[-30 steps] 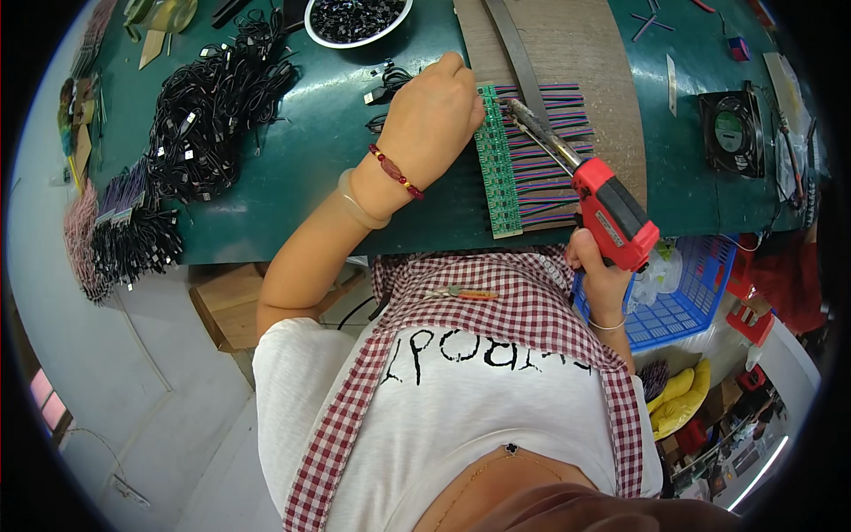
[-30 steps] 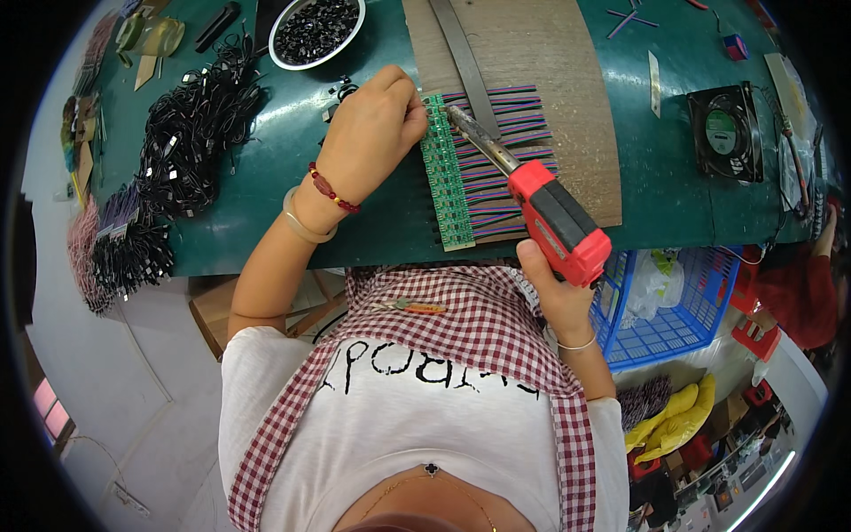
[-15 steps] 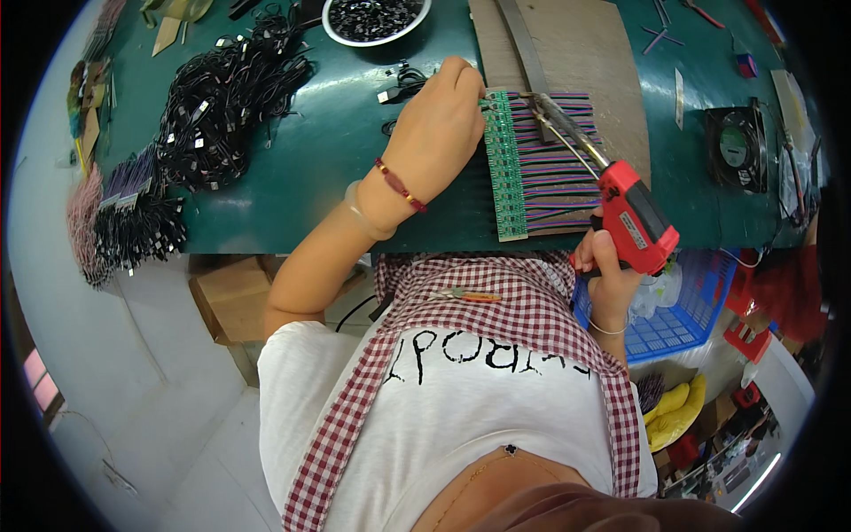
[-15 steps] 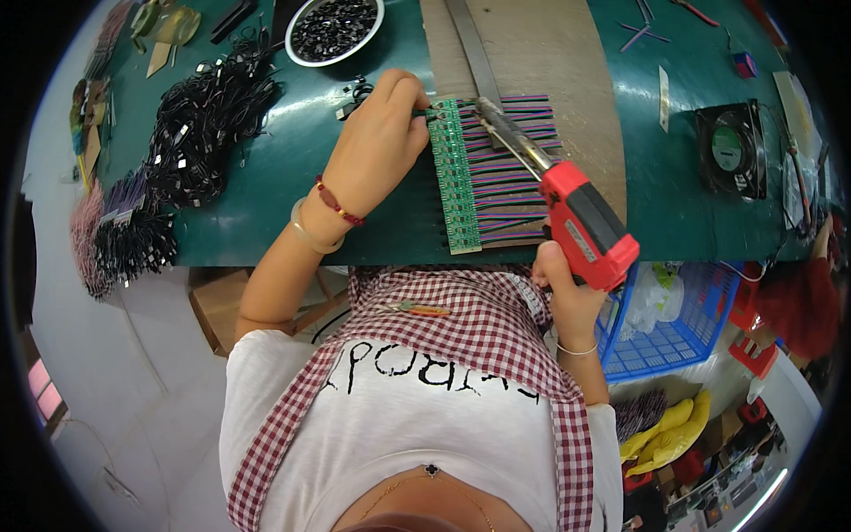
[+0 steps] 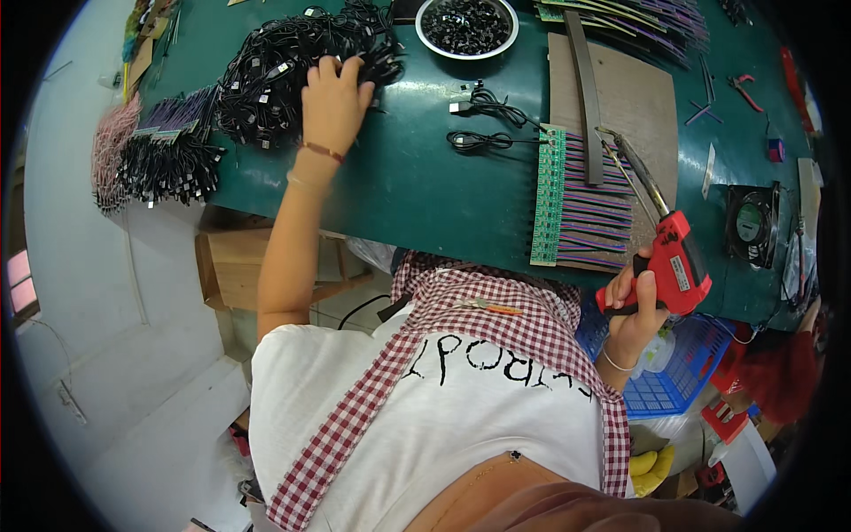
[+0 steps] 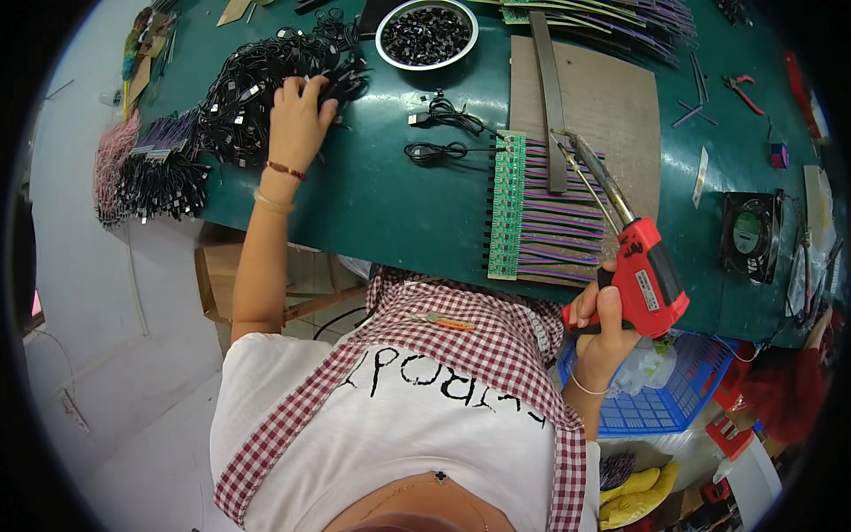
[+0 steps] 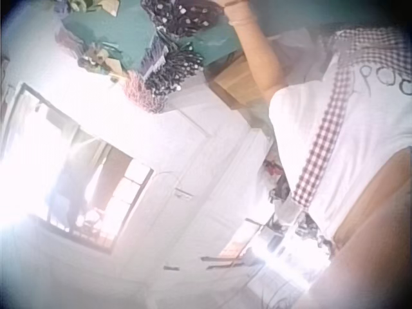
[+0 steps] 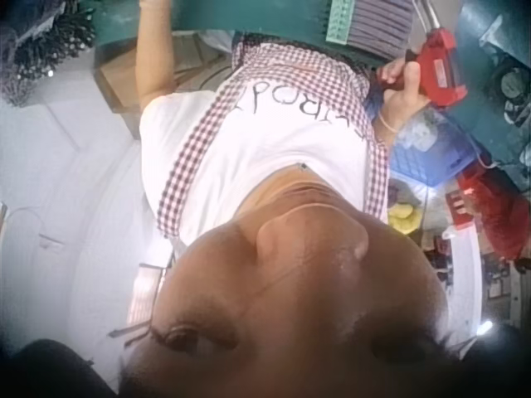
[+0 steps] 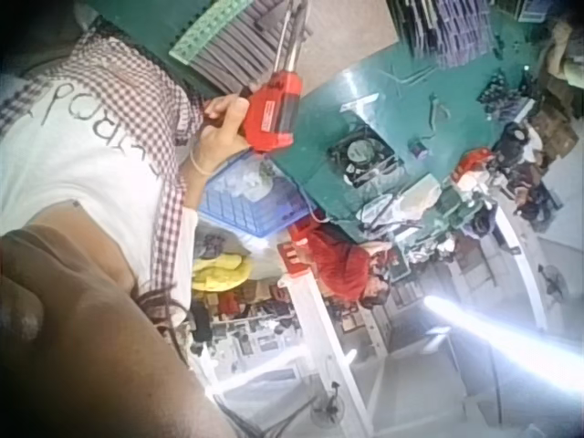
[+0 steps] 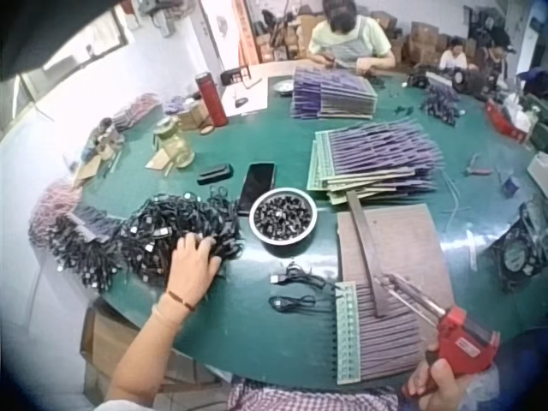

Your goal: The person solders wires and connectors onto circuit boards using a handheld soldering iron.

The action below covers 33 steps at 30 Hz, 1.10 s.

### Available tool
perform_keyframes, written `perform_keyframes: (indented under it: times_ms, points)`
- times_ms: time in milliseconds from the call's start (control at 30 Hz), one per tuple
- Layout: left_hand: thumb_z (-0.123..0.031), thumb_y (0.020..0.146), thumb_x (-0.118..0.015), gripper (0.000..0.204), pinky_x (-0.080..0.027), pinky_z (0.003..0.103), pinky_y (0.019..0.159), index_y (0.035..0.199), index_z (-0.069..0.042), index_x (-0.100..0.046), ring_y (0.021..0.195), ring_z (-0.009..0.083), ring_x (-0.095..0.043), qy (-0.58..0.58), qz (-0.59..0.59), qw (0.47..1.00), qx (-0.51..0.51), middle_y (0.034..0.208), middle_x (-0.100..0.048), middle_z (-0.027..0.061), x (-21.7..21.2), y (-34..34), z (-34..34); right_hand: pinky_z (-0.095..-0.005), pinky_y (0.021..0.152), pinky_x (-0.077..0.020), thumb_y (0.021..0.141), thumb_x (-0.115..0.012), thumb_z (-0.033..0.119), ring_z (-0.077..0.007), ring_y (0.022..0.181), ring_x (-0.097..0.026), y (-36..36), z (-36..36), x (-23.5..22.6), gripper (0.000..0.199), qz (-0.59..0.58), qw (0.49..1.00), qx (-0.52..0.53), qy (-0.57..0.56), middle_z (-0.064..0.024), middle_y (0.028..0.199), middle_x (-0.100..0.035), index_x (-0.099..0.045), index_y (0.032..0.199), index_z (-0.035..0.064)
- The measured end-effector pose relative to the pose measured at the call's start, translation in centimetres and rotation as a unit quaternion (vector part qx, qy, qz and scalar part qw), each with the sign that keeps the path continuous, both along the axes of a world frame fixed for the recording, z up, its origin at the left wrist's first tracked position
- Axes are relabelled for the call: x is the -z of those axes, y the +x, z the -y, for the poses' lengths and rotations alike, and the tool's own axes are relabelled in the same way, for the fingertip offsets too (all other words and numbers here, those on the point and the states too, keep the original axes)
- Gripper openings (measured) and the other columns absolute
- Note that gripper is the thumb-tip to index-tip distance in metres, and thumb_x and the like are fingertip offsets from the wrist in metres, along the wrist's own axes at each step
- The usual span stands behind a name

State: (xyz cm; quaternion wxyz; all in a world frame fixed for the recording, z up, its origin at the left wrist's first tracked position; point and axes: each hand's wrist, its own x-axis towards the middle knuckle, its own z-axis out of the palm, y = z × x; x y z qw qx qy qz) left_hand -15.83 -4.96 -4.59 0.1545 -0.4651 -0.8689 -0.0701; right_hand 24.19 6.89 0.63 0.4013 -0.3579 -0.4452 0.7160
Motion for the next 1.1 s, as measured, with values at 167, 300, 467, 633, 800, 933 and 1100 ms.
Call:
perform_keyframes:
  times_ms: [167, 300, 467, 633, 800, 933, 1100]
  points:
    - [-0.02, 0.076, -0.068, 0.053, -0.043, 0.04, 0.087, 0.122, -0.003, -0.048, 0.099, 0.0354, -0.05, 0.117, 0.169, 0.977, 0.055, 0.112, -0.05, 0.0194, -1.8, 5.0, 0.3, -0.0246, 0.042, -0.0357, 0.089, -0.052, 0.01, -0.0104, 0.043, -0.039, 0.0, 0.1, 0.0, 0.028, 0.005, 1.0, 0.014, 0.006, -0.0056, 0.056, -0.045, -0.046, 0.112, -0.0041]
    - [-0.016, 0.079, -0.068, 0.042, -0.045, 0.038, 0.081, 0.113, 0.0, -0.05, 0.091, 0.03, -0.054, 0.142, 0.039, 0.989, 0.007, 0.102, -0.054, 0.0166, -3.4, 5.2, 2.6, -0.0249, 0.041, -0.0348, 0.089, -0.051, 0.011, -0.0108, 0.043, -0.039, 0.1, -0.5, -0.5, 0.027, 0.015, 0.999, 0.013, 0.026, -0.0056, 0.056, -0.044, -0.046, 0.111, -0.0038]
    - [-0.014, 0.078, -0.069, 0.04, -0.047, 0.033, 0.062, 0.11, 0.0, -0.05, 0.066, 0.0211, -0.056, 0.072, 0.298, 0.951, -0.046, 0.083, -0.054, 0.0104, -1.6, 7.2, 4.9, -0.0252, 0.042, -0.0344, 0.089, -0.05, 0.014, -0.0114, 0.044, -0.038, -0.1, -1.2, -1.0, 0.028, 0.017, 0.999, 0.021, 0.02, -0.0059, 0.056, -0.043, -0.046, 0.112, -0.0038]
    - [-0.008, 0.08, -0.067, 0.044, -0.044, 0.023, 0.062, 0.119, 0.0, -0.049, 0.072, 0.0086, -0.049, 0.098, 0.326, 0.936, -0.089, 0.082, -0.049, 0.0021, -3.2, 6.1, 6.6, -0.0238, 0.043, -0.0345, 0.091, -0.049, 0.017, -0.01, 0.045, -0.038, -0.3, -1.1, -1.1, 0.029, 0.023, 0.999, 0.01, 0.03, -0.005, 0.057, -0.043, -0.045, 0.113, -0.0029]
    - [-0.009, 0.083, -0.063, 0.048, -0.045, 0.023, 0.068, 0.125, 0.003, -0.044, 0.075, 0.0102, -0.05, 0.274, 0.576, 0.769, -0.053, 0.094, -0.048, 0.0015, -5.8, 6.3, 6.6, -0.0254, 0.043, -0.0345, 0.09, -0.05, 0.014, -0.0116, 0.044, -0.038, -0.1, -1.1, -1.0, 0.03, 0.03, 0.999, 0.028, 0.012, -0.0062, 0.056, -0.043, -0.046, 0.113, -0.0039]
    - [-0.012, 0.087, -0.059, 0.045, -0.044, 0.022, 0.072, 0.127, 0.002, -0.043, 0.081, 0.0113, -0.053, 0.314, 0.647, 0.692, 0.067, 0.108, -0.053, 0.0062, -7.5, 8.4, 5.6, -0.0258, 0.045, -0.0358, 0.089, -0.049, 0.01, -0.0119, 0.046, -0.04, -0.2, -1.0, -1.3, 0.027, -0.015, 1.0, 0.016, -0.006, -0.0062, 0.059, -0.045, -0.046, 0.113, -0.0032]
    - [-0.014, 0.093, -0.049, 0.032, -0.044, 0.022, 0.071, 0.121, 0.002, -0.049, 0.083, 0.0097, -0.053, 0.158, 0.776, 0.596, 0.133, 0.109, -0.058, 0.0078, -7.2, 14.1, 1.5, -0.0272, 0.054, -0.0437, 0.083, -0.057, -0.001, -0.0139, 0.06, -0.052, -3.1, -0.2, -2.1, 0.036, 0.012, 1.0, -0.007, -0.014, -0.0092, 0.075, -0.056, -0.046, 0.117, -0.0033]
